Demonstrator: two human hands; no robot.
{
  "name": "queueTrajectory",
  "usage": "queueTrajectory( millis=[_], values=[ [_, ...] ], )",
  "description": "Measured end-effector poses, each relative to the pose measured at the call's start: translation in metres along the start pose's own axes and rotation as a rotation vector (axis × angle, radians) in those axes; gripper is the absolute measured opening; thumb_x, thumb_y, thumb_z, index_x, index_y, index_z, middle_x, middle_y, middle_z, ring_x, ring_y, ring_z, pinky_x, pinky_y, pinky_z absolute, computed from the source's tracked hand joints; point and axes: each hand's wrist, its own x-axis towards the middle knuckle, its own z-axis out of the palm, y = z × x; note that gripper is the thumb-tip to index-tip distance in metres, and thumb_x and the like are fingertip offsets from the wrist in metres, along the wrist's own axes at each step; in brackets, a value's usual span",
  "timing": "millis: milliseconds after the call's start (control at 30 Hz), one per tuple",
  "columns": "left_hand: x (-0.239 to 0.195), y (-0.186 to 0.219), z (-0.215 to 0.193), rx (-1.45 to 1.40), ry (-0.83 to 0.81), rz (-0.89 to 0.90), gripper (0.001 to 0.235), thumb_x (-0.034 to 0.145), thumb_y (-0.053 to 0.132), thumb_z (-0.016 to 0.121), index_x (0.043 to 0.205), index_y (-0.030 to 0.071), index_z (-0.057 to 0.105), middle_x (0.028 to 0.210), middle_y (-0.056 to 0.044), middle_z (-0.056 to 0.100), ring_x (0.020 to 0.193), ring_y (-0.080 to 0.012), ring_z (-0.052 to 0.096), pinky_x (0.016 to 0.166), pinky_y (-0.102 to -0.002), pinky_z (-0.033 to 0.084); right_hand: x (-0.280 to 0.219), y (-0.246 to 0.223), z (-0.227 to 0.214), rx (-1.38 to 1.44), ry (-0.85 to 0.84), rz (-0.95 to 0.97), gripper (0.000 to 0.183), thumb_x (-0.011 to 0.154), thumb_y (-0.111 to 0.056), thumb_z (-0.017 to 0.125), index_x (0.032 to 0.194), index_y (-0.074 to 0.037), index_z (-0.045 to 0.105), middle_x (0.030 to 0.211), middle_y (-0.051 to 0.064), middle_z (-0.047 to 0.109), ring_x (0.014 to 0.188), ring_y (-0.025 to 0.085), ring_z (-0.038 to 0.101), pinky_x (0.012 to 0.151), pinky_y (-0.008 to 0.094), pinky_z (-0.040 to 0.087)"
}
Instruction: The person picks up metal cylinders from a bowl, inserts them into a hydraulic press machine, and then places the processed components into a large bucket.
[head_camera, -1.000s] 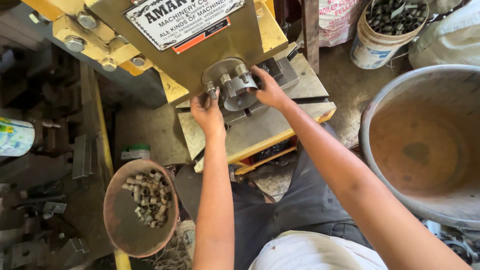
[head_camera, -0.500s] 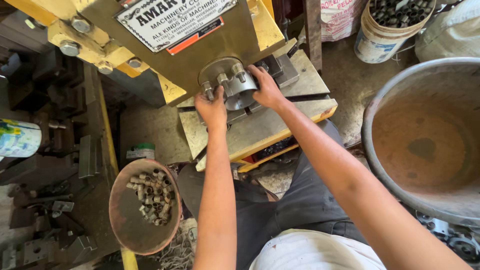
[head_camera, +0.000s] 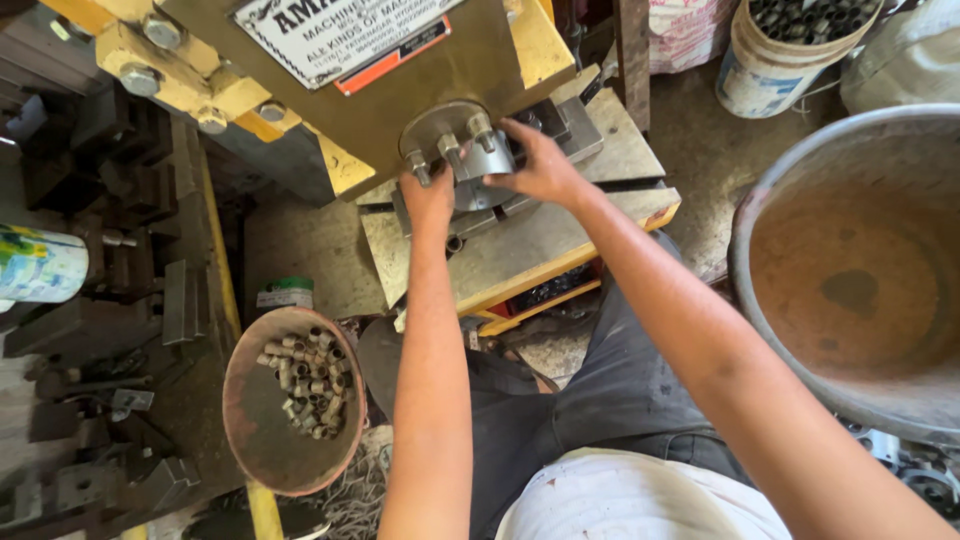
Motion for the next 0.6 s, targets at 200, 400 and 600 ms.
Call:
queueTrajectory(
  millis=[200,400,600],
  values=[
    [0.008,-0.001,-0.012,0.263,-0.064,0.079,0.032,0.084,0.018,0.080,0.102,-0.006,0.071,0.097,-0.021,0.077,0.089,-0.0283,0.075,0.082,-0.040,0.056,0.017,-0.007,-0.020,-0.052,-0.116,0.100,0.085,0.074,-0.022,0.094,0.141,0.007,0.051,0.139,0.024,0.059,0.121,0.029,0.064,0.101,0.037,0.054],
    [0.003,0.003,-0.009,0.273,-0.019,0.017,0.030,0.085,0.023,0.076,0.098,-0.003,0.071,0.092,-0.020,0.077,0.089,-0.0347,0.076,0.081,-0.043,0.056,0.019,-0.007,-0.022,0.215,-0.130,0.182,0.061,0.080,-0.009,0.085,0.133,0.004,0.059,0.123,0.015,0.071,0.114,0.022,0.069,0.097,0.034,0.056],
    [0.015,0.002,-0.020,0.559,-0.155,-0.009,0.033,0.087,0.037,0.074,0.090,0.004,0.077,0.086,-0.022,0.074,0.086,-0.0424,0.070,0.078,-0.048,0.054,0.015,0.014,-0.008,0.238,-0.039,0.157,0.052,0.086,-0.006,0.081,0.134,0.004,0.063,0.128,0.015,0.073,0.114,0.023,0.072,0.100,0.034,0.059]
  ],
)
